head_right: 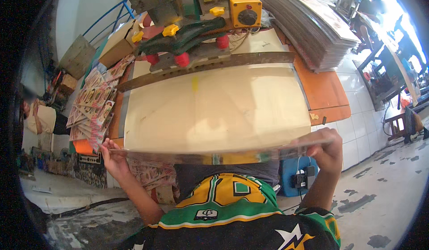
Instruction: The person positions long plastic sheets under a heat-sealing machine, presses the sheets to the surface by hand, and then pulls the sealed product away.
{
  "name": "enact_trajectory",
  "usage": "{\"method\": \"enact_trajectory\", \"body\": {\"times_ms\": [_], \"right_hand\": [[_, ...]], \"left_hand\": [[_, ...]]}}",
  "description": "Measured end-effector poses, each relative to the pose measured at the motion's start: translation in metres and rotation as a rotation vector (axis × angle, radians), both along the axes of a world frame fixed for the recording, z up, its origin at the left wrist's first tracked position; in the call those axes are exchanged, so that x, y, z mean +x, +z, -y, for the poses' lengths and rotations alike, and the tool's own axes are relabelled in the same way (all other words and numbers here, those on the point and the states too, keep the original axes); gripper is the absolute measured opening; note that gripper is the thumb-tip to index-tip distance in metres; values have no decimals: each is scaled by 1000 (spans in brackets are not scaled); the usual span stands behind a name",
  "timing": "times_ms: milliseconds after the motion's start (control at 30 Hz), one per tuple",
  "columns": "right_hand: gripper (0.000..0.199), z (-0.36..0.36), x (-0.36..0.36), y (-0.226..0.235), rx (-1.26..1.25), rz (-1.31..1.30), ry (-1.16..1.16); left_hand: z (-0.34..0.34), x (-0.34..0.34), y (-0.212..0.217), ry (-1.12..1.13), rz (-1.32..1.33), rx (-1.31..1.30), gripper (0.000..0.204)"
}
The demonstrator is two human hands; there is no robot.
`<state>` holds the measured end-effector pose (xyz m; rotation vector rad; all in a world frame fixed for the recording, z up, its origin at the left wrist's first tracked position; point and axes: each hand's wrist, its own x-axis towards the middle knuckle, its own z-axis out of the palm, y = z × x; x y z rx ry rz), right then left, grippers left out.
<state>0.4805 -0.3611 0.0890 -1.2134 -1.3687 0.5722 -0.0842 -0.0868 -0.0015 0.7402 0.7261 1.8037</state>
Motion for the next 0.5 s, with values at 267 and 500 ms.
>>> {"method": "enact_trajectory", "body": {"times_ms": [267, 500], "right_hand": [[38, 6, 9, 23, 264, 77, 91], [35, 66, 101, -18, 353, -286, -66]], "left_hand": [[-29, -97, -60, 387, 629, -165, 19], [20, -84, -25, 329, 11, -264, 23]]}}
